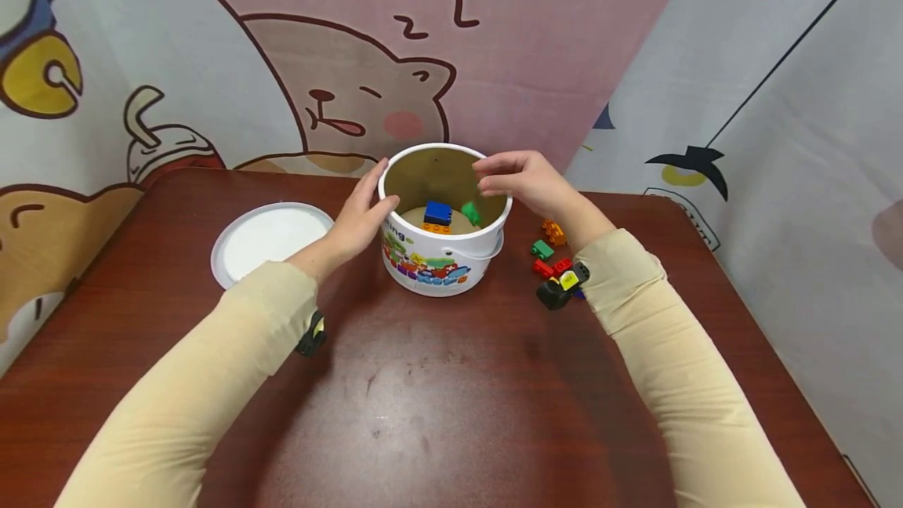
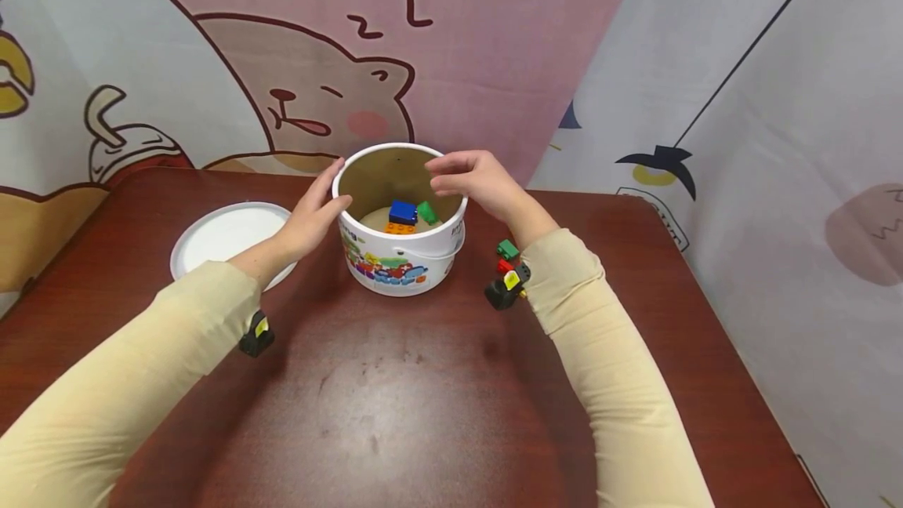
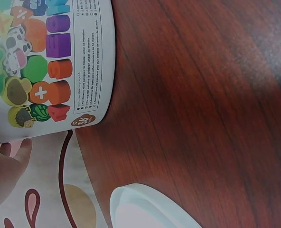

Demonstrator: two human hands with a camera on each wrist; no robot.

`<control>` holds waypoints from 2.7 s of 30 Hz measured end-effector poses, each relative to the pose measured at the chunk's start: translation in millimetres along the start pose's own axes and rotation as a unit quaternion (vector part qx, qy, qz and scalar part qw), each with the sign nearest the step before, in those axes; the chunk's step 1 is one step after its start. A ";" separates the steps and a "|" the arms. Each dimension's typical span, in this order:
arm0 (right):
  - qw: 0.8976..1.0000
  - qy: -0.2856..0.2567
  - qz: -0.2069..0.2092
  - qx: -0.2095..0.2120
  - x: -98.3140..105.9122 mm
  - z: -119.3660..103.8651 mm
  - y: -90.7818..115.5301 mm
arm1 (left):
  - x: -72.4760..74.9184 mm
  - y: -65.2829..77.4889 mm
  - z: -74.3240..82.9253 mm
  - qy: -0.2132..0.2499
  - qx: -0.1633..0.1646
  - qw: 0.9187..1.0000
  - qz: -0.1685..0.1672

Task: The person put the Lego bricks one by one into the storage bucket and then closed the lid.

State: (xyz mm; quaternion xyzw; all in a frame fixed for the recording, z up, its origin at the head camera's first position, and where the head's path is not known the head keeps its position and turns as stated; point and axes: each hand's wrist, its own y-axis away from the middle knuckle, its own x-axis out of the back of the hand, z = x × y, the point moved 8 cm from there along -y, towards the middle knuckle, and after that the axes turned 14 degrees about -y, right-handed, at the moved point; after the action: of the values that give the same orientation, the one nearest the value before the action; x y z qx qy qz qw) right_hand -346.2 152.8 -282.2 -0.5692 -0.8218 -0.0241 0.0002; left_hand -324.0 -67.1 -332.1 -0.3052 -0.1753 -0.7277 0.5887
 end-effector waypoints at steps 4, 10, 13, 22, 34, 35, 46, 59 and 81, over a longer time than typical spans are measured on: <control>1.000 -0.016 0.001 0.001 8.9 -0.4 6.2 | -1.1 -0.2 -0.6 0.000 0.000 1.000 -0.001; 0.999 -0.047 -0.008 0.008 41.9 5.3 26.4 | -0.8 -0.2 -0.8 -0.002 0.001 1.000 0.001; 1.000 -0.002 0.004 -0.007 67.7 17.0 40.6 | -0.1 -0.9 -0.8 -0.002 -0.002 1.000 0.006; 0.986 0.144 0.036 -0.079 141.2 79.1 84.4 | -0.1 -2.3 -1.8 -0.003 -0.004 1.000 0.009; 0.976 0.159 0.049 -0.139 158.4 133.0 115.2 | 0.7 -2.1 -1.4 -0.005 -0.006 1.000 0.012; 0.975 0.165 0.047 -0.140 157.5 135.2 116.0 | 0.6 -2.0 -1.4 -0.006 -0.006 1.000 0.011; 0.964 0.215 0.029 -0.155 145.4 149.5 115.7 | 0.9 -1.4 -1.8 -0.005 -0.001 1.000 0.011; 0.961 0.199 0.056 -0.182 147.8 147.6 117.6 | 0.0 -1.2 -0.3 -0.002 0.001 1.000 0.007; 0.985 0.089 0.074 -0.127 144.4 99.9 109.4 | -1.5 -1.6 -0.8 -0.001 -0.003 1.000 0.006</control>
State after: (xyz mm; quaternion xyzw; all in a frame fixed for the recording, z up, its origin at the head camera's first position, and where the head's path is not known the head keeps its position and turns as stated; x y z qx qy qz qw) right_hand -291.9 330.2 -373.6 -0.6193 -0.7646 -0.1785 0.0030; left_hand -325.5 -66.0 -333.5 -0.3087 -0.1716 -0.7243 0.5922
